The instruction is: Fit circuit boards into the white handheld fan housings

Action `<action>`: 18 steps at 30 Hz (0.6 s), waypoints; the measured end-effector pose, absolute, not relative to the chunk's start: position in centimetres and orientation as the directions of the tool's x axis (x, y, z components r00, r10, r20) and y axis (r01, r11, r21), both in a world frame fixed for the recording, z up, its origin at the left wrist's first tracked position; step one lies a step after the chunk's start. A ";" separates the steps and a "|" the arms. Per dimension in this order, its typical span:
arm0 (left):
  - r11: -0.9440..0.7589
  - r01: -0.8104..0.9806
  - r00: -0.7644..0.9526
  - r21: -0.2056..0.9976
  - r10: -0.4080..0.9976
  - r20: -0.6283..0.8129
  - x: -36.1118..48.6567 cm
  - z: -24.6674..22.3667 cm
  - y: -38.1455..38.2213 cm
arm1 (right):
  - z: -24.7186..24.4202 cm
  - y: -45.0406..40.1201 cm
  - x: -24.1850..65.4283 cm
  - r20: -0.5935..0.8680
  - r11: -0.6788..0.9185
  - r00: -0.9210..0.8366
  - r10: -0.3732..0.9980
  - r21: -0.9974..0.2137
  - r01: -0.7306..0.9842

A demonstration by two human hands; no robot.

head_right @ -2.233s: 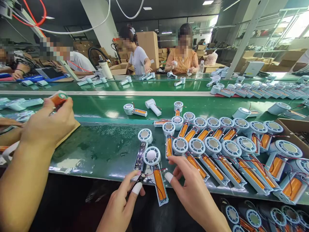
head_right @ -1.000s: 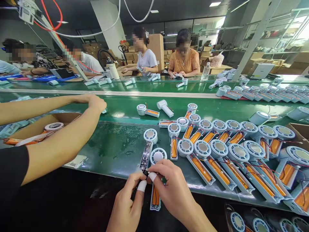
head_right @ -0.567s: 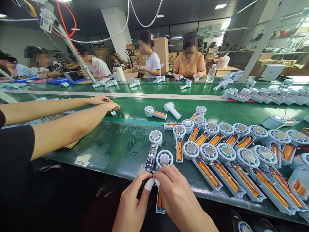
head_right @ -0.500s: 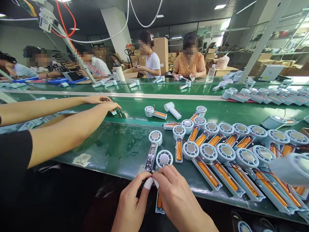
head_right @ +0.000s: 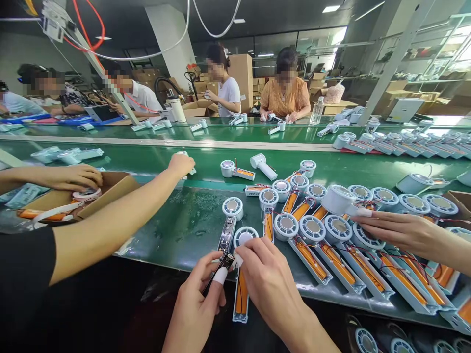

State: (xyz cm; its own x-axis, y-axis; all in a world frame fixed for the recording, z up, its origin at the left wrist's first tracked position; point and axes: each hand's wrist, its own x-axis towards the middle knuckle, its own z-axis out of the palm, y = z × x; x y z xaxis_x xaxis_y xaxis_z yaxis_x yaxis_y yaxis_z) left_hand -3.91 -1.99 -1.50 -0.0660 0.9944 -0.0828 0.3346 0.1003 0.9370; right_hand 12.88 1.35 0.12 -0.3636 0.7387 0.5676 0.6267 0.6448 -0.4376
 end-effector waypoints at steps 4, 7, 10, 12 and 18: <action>0.106 0.318 -0.077 0.942 0.993 -0.086 -3.8 -1.4 -1.9 | 1.0 1.3 12.4 0.515 0.637 -0.413 0.751 -0.400 0.659; 0.066 0.345 -0.096 0.936 0.995 -0.035 -3.8 -1.7 -2.0 | 1.1 1.2 12.2 0.502 0.626 -0.436 0.747 -0.310 0.716; -0.002 0.387 -0.112 0.922 0.992 0.049 -3.8 -1.9 -2.2 | 1.0 1.1 12.0 0.478 0.618 -0.471 0.741 -0.214 0.756; -0.058 0.437 -0.121 0.898 0.985 0.122 -3.7 -1.8 -2.3 | 0.9 1.0 11.9 0.463 0.609 -0.485 0.742 -0.160 0.777; -0.301 0.613 -0.096 0.731 0.889 0.447 -3.1 -1.3 -2.4 | 1.2 0.7 11.6 0.472 0.608 -0.520 0.712 -0.042 0.793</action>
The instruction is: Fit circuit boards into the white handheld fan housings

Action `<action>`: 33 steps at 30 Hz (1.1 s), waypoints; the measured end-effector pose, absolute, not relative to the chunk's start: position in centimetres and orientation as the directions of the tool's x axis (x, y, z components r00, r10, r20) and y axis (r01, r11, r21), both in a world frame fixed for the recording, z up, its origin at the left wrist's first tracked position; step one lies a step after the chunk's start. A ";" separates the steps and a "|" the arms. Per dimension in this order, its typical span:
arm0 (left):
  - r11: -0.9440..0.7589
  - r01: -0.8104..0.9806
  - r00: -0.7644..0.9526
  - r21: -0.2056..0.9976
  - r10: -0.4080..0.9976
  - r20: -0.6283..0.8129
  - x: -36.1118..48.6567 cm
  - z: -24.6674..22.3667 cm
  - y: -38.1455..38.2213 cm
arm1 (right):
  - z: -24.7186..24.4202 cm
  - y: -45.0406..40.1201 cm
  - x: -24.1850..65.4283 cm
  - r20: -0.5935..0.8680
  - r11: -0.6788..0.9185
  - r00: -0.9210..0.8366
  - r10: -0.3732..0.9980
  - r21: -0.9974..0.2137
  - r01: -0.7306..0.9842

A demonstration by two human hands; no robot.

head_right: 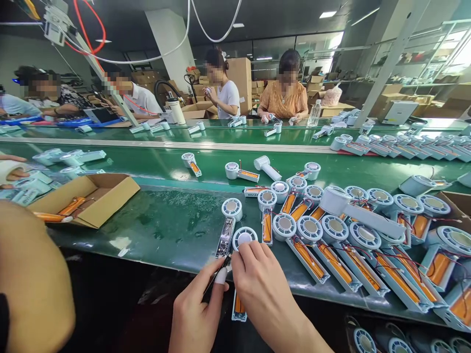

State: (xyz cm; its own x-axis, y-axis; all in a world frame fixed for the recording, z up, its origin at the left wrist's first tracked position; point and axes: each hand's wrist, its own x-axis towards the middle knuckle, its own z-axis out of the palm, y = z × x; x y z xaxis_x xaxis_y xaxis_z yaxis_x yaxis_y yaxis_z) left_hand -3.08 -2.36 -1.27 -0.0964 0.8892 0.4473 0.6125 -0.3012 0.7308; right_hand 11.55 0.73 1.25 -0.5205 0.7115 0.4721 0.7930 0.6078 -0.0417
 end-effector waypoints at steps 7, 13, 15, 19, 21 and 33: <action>-0.280 0.521 -0.062 0.806 0.929 0.364 -3.7 -0.7 -1.9 | 0.9 1.4 12.0 0.544 0.650 -0.479 0.689 -0.172 0.740; -0.320 0.500 -0.080 0.805 0.908 0.411 -4.0 -0.7 -1.9 | -0.1 0.6 11.3 0.625 0.614 -0.407 0.666 -0.151 0.774; -0.271 0.433 -0.072 0.860 0.940 0.332 -4.2 -0.6 -1.9 | -0.3 0.7 11.5 0.600 0.620 -0.377 0.706 -0.265 0.739; -0.118 0.301 -0.003 0.946 0.992 0.124 -5.0 0.0 -1.6 | -0.1 1.8 13.0 0.471 0.603 -0.381 0.796 -0.558 0.570; -0.081 0.262 0.041 0.962 0.997 0.072 -5.4 0.2 -1.3 | 0.2 2.3 13.7 0.409 0.596 -0.442 0.798 -0.640 0.484; 0.074 0.137 -0.046 0.988 0.997 -0.068 -4.2 -0.1 -0.7 | 1.9 2.2 14.0 0.258 0.339 -0.261 0.930 -0.877 0.342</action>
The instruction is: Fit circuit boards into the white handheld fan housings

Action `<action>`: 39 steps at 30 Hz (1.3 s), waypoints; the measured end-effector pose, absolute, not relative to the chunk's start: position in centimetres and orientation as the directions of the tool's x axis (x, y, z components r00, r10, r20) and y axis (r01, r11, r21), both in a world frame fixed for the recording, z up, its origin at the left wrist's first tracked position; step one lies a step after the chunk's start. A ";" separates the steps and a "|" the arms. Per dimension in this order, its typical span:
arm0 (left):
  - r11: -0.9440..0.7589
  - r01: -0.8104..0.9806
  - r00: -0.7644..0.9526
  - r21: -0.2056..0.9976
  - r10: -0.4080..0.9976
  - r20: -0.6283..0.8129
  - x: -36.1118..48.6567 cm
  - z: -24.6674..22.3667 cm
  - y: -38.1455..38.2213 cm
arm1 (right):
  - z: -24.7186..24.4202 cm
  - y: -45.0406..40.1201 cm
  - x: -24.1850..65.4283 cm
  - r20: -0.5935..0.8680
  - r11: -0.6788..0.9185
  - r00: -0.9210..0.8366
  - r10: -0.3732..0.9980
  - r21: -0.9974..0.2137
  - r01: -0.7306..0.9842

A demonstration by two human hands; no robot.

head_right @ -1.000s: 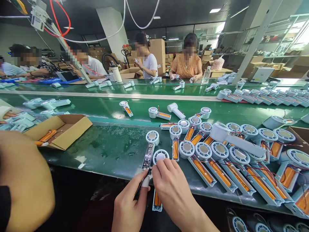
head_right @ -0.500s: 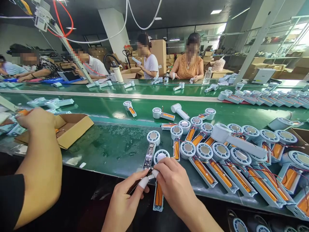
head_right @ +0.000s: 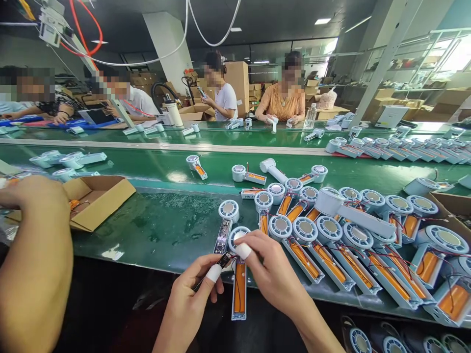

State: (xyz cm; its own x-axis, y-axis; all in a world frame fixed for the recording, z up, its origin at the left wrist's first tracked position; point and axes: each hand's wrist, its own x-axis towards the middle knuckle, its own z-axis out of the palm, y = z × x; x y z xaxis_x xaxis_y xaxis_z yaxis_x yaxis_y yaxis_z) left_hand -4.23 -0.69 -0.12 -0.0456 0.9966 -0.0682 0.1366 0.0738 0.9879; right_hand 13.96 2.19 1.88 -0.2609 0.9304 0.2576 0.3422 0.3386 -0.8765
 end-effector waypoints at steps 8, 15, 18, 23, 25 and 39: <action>0.033 0.315 -0.193 0.949 0.981 0.031 -2.5 0.1 -4.1 | 2.0 -0.6 14.0 -0.121 -0.026 -0.238 0.964 -0.930 0.367; 0.111 0.337 0.022 0.935 0.992 -0.125 -2.2 -1.1 -1.8 | 0.5 1.1 14.5 -0.113 -0.188 -0.369 0.922 -0.967 -0.172; 0.198 0.205 0.166 0.959 0.958 -0.234 -1.9 -0.9 -0.9 | 0.2 1.1 14.3 -0.043 -0.168 -0.411 0.910 -0.947 -0.274; 0.322 -0.174 0.311 0.930 0.914 -0.259 -1.8 -0.8 -1.2 | -0.1 0.3 15.1 0.004 -0.157 -0.459 0.888 -0.937 -0.313; 0.323 -0.198 0.155 0.926 0.943 -0.296 -1.7 -1.1 -1.5 | 0.1 0.1 15.6 -0.016 -0.139 -0.417 0.909 -0.953 -0.268; -0.027 0.348 -0.136 0.937 0.988 0.078 -0.7 -1.9 -0.9 | 1.7 -0.5 14.9 0.106 0.162 -0.216 0.971 -0.952 0.259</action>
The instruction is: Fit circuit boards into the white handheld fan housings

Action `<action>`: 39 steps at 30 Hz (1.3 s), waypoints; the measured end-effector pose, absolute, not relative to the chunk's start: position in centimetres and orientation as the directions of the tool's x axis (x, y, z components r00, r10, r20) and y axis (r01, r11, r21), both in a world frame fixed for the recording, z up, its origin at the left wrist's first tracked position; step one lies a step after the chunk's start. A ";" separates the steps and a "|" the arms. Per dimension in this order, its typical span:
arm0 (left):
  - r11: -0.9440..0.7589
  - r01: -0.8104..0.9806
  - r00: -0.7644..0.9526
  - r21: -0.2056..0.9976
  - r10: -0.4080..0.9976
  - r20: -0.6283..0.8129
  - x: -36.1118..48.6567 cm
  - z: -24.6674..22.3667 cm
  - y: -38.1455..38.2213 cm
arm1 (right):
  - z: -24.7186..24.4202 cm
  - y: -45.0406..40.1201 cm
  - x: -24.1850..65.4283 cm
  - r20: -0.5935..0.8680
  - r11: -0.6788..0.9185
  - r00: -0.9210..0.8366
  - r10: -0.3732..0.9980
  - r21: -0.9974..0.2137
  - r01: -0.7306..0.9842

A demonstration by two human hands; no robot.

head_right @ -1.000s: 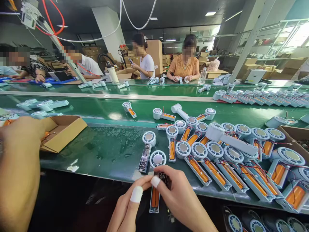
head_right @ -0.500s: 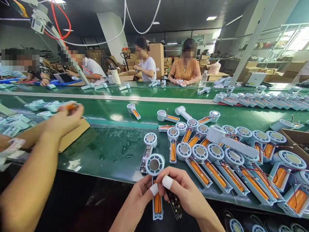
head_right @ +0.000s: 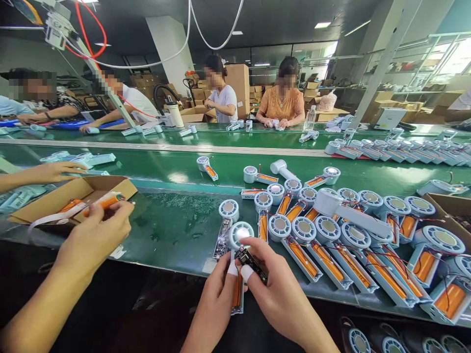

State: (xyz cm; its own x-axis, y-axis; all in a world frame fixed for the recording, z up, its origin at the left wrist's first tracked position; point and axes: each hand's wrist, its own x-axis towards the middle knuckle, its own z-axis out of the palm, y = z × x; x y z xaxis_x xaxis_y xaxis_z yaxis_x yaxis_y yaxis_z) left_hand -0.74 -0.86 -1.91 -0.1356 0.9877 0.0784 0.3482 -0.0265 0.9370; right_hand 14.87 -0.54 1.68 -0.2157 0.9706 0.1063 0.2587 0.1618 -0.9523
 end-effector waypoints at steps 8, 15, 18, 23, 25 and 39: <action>-0.132 0.715 -0.033 0.687 0.975 0.221 0.0 0.1 -0.2 | 2.3 1.8 14.7 0.083 0.143 -0.136 0.987 -0.832 0.536; 0.179 0.224 0.001 0.958 0.983 -0.184 -1.8 0.6 -0.4 | 4.2 0.4 14.5 0.095 0.309 -0.517 0.851 -0.886 0.346; 0.257 0.124 0.097 0.958 0.958 -0.269 -2.3 0.5 0.2 | 3.6 0.3 15.1 0.118 0.311 -0.510 0.852 -0.898 0.312; 0.226 0.172 0.110 0.959 0.963 -0.247 -2.4 -0.1 0.4 | 1.8 0.5 16.1 0.078 0.224 -0.395 0.916 -0.914 0.339; 0.202 0.230 0.059 0.952 0.973 -0.221 -2.3 -0.4 0.2 | 1.4 0.6 16.2 0.108 0.251 -0.344 0.933 -0.879 0.404; -0.063 0.542 0.020 0.838 0.998 0.062 -2.3 -1.6 -0.1 | -1.1 2.6 14.9 0.188 0.219 -0.125 0.974 -0.923 0.317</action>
